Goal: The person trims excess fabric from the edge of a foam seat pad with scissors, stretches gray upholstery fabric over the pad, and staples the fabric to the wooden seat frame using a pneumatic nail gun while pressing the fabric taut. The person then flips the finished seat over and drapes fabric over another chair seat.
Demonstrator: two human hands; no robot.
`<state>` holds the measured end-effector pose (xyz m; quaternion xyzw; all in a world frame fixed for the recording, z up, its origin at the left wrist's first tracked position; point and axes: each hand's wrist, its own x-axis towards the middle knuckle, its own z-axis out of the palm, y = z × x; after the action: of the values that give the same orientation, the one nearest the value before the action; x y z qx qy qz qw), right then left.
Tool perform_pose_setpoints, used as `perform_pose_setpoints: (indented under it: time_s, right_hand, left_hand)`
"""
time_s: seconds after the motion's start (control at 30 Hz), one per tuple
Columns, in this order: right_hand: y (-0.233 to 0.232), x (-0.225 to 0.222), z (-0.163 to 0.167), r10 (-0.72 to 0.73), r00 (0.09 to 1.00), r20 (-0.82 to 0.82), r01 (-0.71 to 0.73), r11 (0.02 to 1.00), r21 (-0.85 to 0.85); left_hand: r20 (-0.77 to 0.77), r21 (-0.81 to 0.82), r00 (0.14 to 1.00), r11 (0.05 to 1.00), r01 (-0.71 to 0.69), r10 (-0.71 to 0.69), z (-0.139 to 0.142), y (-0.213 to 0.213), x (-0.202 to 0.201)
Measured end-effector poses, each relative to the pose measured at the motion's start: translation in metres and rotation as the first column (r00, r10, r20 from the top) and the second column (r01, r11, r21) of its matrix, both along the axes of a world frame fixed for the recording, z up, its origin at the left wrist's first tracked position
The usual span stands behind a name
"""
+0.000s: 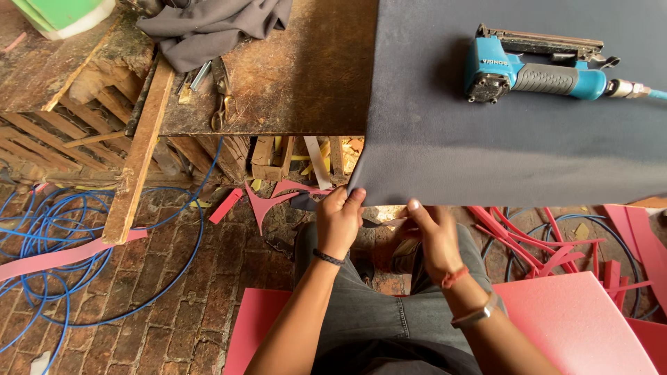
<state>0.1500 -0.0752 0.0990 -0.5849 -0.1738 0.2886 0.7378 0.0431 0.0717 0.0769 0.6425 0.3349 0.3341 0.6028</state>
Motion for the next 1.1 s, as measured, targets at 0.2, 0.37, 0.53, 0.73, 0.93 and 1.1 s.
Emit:
perform_pose_setpoints:
  time_s: [0.2,0.37,0.53,0.73,0.93,1.1]
  right_hand:
    - [0.057,0.001,-0.035,-0.061,0.998,-0.030,0.062,0.998,0.022]
    - [0.078,0.010,-0.035,-0.096,0.994,0.056,0.098,0.995,-0.022]
    - [0.014,0.032,0.052,0.246,0.916,0.316,-0.060,0.864,-0.499]
    - [-0.021,0.165,0.165,0.185,-0.218,0.958,0.540,0.841,-0.040]
    - [-0.009,0.178,0.177,0.592,-0.085,0.801,0.467,0.734,-0.493]
    - [-0.041,0.099,0.163,0.782,0.066,0.620,0.522,0.502,-0.689]
  left_hand:
    - [-0.161,0.546,0.968,0.834,-0.076,0.194,-0.030,0.035,0.008]
    - [-0.038,0.695,0.972,0.705,-0.142,0.233,-0.022,0.053,0.021]
    - [-0.200,0.407,0.969,0.912,-0.052,0.145,-0.007,0.051,0.024]
    - [-0.116,0.537,0.975,0.838,-0.097,0.187,-0.014,0.055,0.028]
    - [-0.169,0.602,0.957,0.794,-0.088,0.234,-0.020,0.063,0.034]
    - [-0.162,0.628,0.964,0.775,-0.066,0.213,-0.019,0.066,0.029]
